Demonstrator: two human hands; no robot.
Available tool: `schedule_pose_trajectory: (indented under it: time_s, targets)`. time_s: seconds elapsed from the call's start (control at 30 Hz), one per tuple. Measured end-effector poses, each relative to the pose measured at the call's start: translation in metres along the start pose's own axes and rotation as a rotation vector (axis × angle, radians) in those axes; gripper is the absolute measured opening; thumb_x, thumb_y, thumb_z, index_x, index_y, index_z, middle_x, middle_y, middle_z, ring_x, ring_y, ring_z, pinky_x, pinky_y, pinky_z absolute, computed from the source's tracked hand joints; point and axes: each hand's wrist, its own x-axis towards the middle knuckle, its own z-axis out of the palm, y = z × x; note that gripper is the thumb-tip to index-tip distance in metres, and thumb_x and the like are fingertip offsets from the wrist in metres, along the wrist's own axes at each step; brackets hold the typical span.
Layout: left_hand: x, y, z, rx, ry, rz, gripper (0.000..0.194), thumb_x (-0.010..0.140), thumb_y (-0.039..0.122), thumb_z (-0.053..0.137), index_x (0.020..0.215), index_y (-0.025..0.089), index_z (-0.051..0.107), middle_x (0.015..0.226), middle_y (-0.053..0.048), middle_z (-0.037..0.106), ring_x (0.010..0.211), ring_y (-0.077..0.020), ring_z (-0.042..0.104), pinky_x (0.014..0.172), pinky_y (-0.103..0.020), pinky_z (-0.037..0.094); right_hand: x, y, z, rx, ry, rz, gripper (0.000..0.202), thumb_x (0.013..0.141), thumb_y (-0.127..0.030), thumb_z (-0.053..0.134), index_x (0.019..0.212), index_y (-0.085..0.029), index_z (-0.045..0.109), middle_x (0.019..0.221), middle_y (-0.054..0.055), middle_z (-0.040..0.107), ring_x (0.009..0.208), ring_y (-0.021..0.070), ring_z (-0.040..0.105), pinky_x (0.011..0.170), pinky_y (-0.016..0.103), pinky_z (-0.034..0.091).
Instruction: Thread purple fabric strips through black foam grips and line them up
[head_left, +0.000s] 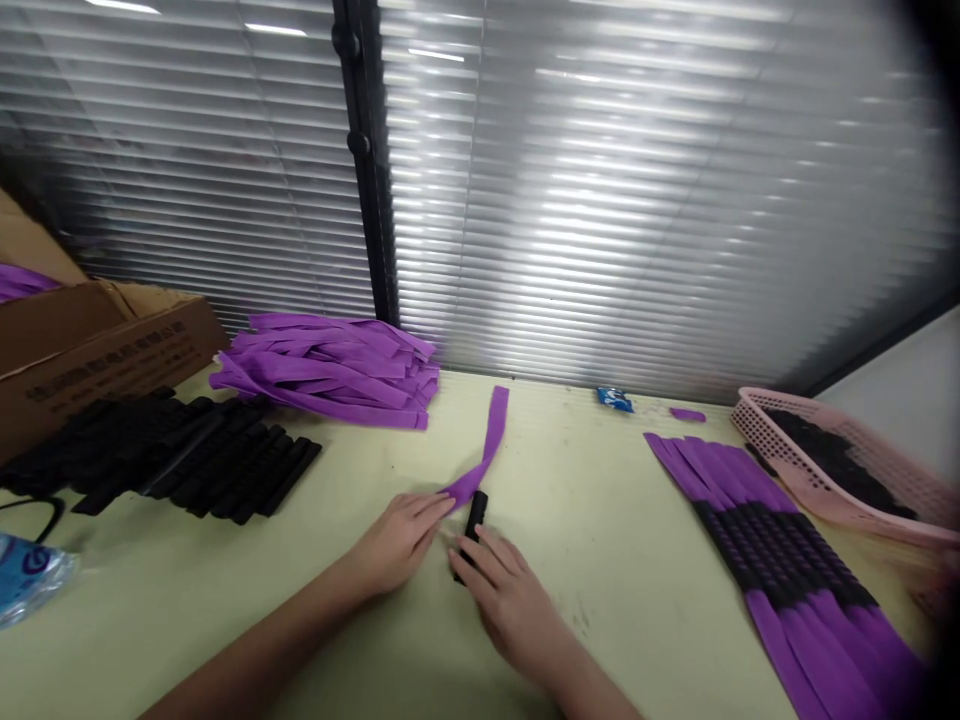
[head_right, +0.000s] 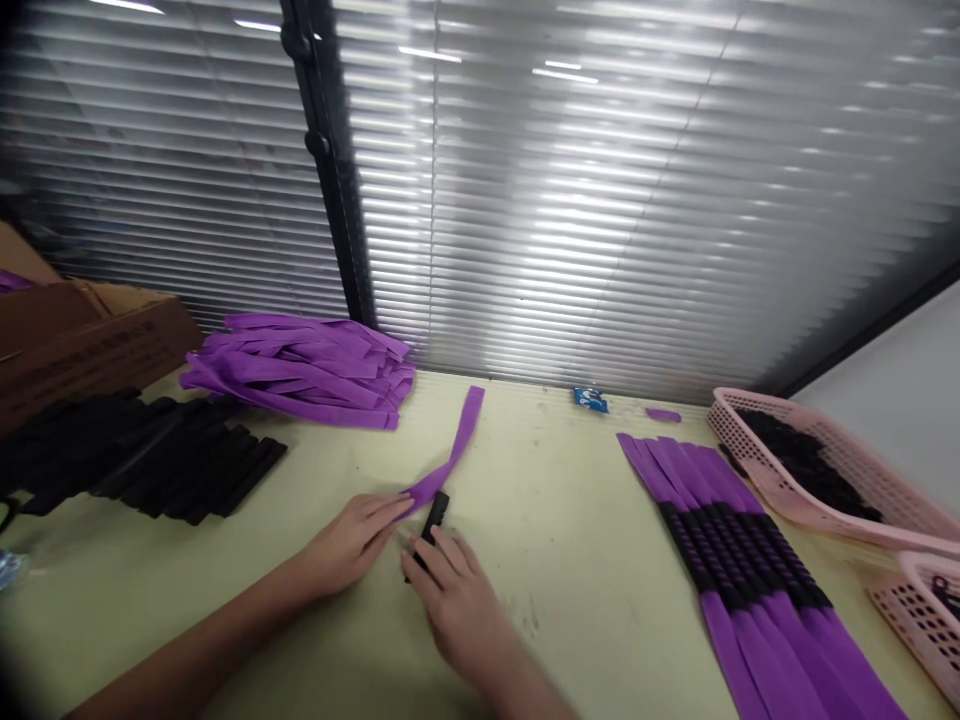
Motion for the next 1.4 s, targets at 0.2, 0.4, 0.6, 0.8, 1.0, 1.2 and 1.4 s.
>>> schedule_pose_trajectory:
  time_s: [0.2, 0.4, 0.6, 0.8, 1.0, 1.2, 1.4]
  targets:
    - [-0.026, -0.017, -0.01, 0.069, 0.071, -0.075, 0.034, 0.094, 0.023, 0.04, 0.123, 0.022, 0.058, 0.124, -0.007, 0.061, 0.115, -0.0223, 0.055, 0.1, -0.039, 0.046, -0.003, 0.006, 0.003, -0.043, 0.113, 0.067, 0.041, 0.089, -0.006, 0.038, 0.125, -0.018, 0.056, 0.12, 0.011, 0.06, 0.103, 0.0242, 0.053, 0.086, 0.041, 0.046]
    - [-0.035, -0.019, -0.015, 0.111, 0.063, -0.1, 0.037, 0.095, 0.028, 0.04, 0.129, 0.021, 0.052, 0.125, -0.008, 0.061, 0.115, -0.0238, 0.055, 0.099, -0.042, 0.045, 0.015, 0.013, 0.004, -0.091, 0.127, 0.062, 0.026, 0.093, -0.015, 0.044, 0.111, -0.021, 0.061, 0.108, 0.009, 0.062, 0.098, 0.0238, 0.052, 0.084, 0.041, 0.042]
    - [-0.032, -0.031, -0.013, 0.186, 0.091, -0.285, 0.048, 0.089, 0.047, 0.047, 0.128, 0.019, 0.054, 0.131, -0.012, 0.055, 0.119, -0.0288, 0.051, 0.098, -0.045, 0.042, 0.047, 0.026, 0.018, -0.039, 0.075, 0.189, 0.026, 0.094, -0.031, 0.047, 0.113, -0.018, 0.059, 0.102, 0.009, 0.063, 0.088, 0.023, 0.057, 0.075, 0.037, 0.049]
    - [-0.028, -0.011, -0.002, 0.24, 0.035, -0.446, 0.067, 0.085, 0.064, 0.042, 0.133, 0.018, 0.049, 0.139, -0.015, 0.046, 0.128, -0.033, 0.04, 0.106, -0.05, 0.029, 0.066, 0.014, 0.019, 0.128, 0.072, 0.305, 0.032, 0.095, -0.034, 0.042, 0.121, -0.02, 0.055, 0.104, 0.009, 0.059, 0.091, 0.0206, 0.059, 0.073, 0.032, 0.053]
    - [-0.029, -0.015, -0.007, 0.206, 0.022, -0.407, 0.067, 0.087, 0.063, 0.04, 0.138, 0.019, 0.043, 0.141, -0.011, 0.044, 0.128, -0.0294, 0.039, 0.105, -0.045, 0.03, 0.053, 0.017, 0.011, 0.3, 0.104, 0.327, 0.034, 0.085, -0.02, 0.051, 0.118, -0.017, 0.052, 0.107, 0.01, 0.056, 0.099, 0.0225, 0.054, 0.087, 0.037, 0.05]
    - [-0.031, -0.017, 0.0, 0.23, 0.037, -0.408, 0.07, 0.086, 0.063, 0.041, 0.14, 0.019, 0.04, 0.141, -0.013, 0.044, 0.128, -0.0314, 0.038, 0.105, -0.047, 0.028, 0.046, 0.016, 0.022, 0.394, 0.271, 0.245, 0.039, 0.086, -0.013, 0.049, 0.124, -0.018, 0.047, 0.11, 0.01, 0.058, 0.102, 0.0197, 0.055, 0.09, 0.033, 0.048]
    - [-0.029, -0.01, -0.008, 0.141, 0.075, -0.398, 0.067, 0.084, 0.06, 0.048, 0.134, 0.016, 0.045, 0.134, -0.015, 0.05, 0.123, -0.0321, 0.044, 0.104, -0.049, 0.031, 0.047, 0.012, 0.027, 0.301, 0.248, 0.277, 0.029, 0.093, -0.02, 0.045, 0.122, -0.018, 0.05, 0.106, 0.008, 0.064, 0.094, 0.0216, 0.056, 0.084, 0.037, 0.049]
